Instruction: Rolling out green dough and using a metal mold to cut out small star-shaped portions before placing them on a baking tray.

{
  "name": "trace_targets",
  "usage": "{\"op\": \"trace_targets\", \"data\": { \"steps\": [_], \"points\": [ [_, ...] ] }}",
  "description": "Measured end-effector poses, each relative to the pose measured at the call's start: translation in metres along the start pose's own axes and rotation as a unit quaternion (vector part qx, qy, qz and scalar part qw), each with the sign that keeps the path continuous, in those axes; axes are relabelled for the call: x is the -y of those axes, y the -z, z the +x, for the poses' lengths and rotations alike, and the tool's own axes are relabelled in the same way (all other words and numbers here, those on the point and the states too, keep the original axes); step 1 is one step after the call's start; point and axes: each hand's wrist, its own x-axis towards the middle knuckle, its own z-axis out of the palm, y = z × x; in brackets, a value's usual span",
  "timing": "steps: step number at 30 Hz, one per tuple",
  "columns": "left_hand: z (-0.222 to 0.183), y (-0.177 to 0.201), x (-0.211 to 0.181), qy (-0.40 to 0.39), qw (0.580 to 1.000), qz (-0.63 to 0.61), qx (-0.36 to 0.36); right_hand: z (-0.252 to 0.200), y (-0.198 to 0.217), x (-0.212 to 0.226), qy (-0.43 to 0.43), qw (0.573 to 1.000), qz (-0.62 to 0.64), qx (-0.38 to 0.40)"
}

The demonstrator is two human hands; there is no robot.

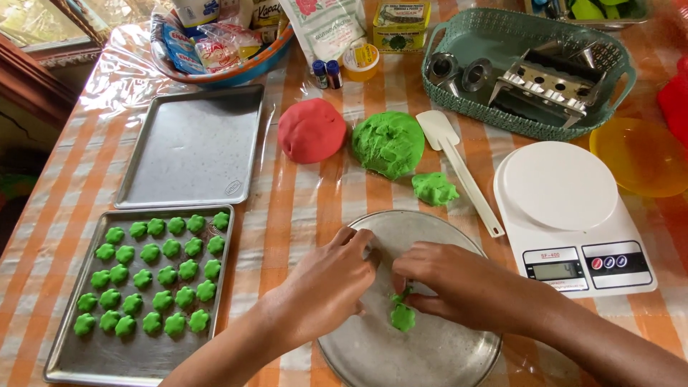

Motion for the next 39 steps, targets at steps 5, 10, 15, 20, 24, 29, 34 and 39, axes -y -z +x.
{"op": "trace_targets", "data": {
  "steps": [5, 10, 15, 20, 24, 29, 34, 39],
  "points": [
    [0.005, 0.033, 0.004, 0.084, 0.971, -0.221, 0.022, 0.003, 0.015, -0.001, -0.029, 0.993, 0.085, -0.076],
    [0.009, 0.057, -0.007, 0.12, 0.859, -0.488, -0.098, 0.007, 0.019, -0.006, -0.117, 0.926, 0.296, -0.201],
    [0.016, 0.043, -0.005, 0.125, 0.818, -0.527, -0.191, 0.012, 0.011, -0.004, -0.088, 0.87, 0.387, -0.291],
    [0.016, 0.033, 0.002, 0.133, 0.806, -0.532, -0.222, 0.013, 0.007, -0.002, -0.088, 0.862, 0.402, -0.294],
    [0.015, 0.037, -0.002, 0.161, 0.849, -0.444, -0.236, 0.013, 0.005, -0.001, -0.115, 0.867, 0.39, -0.288],
    [-0.017, 0.056, 0.014, 0.163, 0.878, -0.394, -0.217, 0.019, 0.013, 0.008, -0.219, 0.882, 0.324, -0.263],
    [-0.092, 0.083, 0.042, 0.195, 0.926, -0.314, -0.08, 0.025, 0.014, 0.009, -0.269, 0.888, 0.289, -0.236],
    [-0.166, 0.075, 0.071, 0.384, 0.875, -0.279, 0.097, 0.029, 0.014, 0.01, -0.304, 0.902, 0.241, -0.189]
  ]
}}
